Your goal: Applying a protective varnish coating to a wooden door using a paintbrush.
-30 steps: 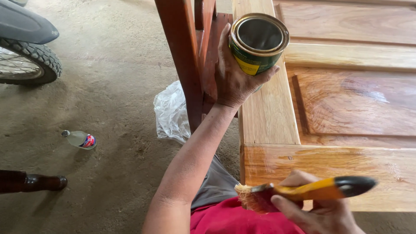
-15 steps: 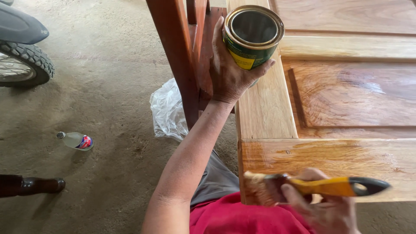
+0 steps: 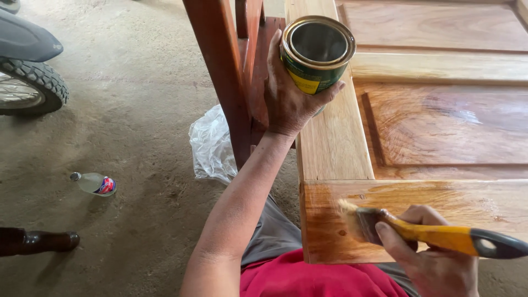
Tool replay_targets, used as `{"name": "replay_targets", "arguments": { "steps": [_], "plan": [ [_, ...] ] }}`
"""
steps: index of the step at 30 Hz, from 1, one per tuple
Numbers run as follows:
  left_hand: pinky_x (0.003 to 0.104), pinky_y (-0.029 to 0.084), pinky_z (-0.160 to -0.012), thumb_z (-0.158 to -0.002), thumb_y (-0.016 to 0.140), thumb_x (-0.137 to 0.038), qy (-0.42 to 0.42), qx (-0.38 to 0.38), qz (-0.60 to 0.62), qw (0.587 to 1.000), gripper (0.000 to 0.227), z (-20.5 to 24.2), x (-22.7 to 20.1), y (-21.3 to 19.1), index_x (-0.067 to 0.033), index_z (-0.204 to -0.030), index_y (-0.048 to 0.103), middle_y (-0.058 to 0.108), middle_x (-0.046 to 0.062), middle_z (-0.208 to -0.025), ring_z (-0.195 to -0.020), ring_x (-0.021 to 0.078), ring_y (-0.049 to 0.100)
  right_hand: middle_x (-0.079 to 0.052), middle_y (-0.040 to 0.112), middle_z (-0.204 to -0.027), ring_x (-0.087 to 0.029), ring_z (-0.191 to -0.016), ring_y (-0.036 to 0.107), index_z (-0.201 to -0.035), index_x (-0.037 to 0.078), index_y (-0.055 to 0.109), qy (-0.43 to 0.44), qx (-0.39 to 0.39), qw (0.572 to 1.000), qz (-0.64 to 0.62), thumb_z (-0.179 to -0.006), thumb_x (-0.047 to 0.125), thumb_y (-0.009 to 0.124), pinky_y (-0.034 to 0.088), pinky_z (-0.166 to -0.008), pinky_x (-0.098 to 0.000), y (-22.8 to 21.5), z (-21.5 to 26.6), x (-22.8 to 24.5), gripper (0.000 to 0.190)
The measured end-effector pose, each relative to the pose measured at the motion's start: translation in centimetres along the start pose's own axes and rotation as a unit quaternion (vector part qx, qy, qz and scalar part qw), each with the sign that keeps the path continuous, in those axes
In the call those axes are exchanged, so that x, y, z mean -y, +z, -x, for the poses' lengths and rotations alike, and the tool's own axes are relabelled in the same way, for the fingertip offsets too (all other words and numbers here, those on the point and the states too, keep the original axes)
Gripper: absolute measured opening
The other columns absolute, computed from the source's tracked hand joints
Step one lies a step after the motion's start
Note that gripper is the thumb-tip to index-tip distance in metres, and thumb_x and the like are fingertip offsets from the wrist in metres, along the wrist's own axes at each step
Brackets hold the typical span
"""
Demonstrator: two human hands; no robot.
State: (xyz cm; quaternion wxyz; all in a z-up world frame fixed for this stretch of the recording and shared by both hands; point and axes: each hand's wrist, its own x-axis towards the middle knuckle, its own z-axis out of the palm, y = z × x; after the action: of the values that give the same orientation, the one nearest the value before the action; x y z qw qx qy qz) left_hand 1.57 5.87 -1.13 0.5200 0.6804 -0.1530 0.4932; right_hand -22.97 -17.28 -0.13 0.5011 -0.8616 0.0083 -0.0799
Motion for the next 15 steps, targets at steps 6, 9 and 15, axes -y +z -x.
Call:
{"name": "replay_targets", "arguments": {
  "steps": [6,9,15],
  "plan": [
    [0.042,0.056,-0.118,-0.073,0.095,-0.052,-0.015,0.007,-0.008,1.0,0.124,0.2,0.1,0.2,-0.004,-0.16,0.021,0.05,0.019,-0.15,-0.133,0.0302,0.061,0.003,0.059,-0.075,-0.005,-0.069,0.051,-0.083,0.006,0.059,-0.031,0.002,0.997,-0.076,-0.083,0.008,0.08,0.042,-0.06,-0.0209,2.6,-2.8,2.9,0.02],
    [0.038,0.058,-0.113,-0.078,0.093,-0.054,-0.007,0.014,0.016,1.0,0.122,0.3,0.7,0.4,-0.0046,-0.161,0.019,0.05,0.018,-0.15,-0.133,0.0285,0.061,0.001,0.058,-0.064,-0.006,-0.059,0.048,-0.077,0.004,0.063,0.057,0.037,0.998,-0.015,-0.082,0.011,0.081,0.038,-0.048,-0.0247,2.8,-4.4,1.7,0.02],
    [0.037,0.06,-0.11,-0.078,0.09,-0.057,-0.012,0.008,0.01,1.0,0.12,0.2,0.5,0.4,-0.0043,-0.16,0.02,0.052,0.018,-0.148,-0.131,0.0281,0.063,0.002,0.056,-0.064,-0.004,-0.058,0.043,-0.077,0.004,0.056,0.033,-0.024,0.999,-0.026,-0.089,0.013,0.08,0.033,-0.048,-0.0241,-1.5,-5.1,-2.4,0.028]
  ]
}}
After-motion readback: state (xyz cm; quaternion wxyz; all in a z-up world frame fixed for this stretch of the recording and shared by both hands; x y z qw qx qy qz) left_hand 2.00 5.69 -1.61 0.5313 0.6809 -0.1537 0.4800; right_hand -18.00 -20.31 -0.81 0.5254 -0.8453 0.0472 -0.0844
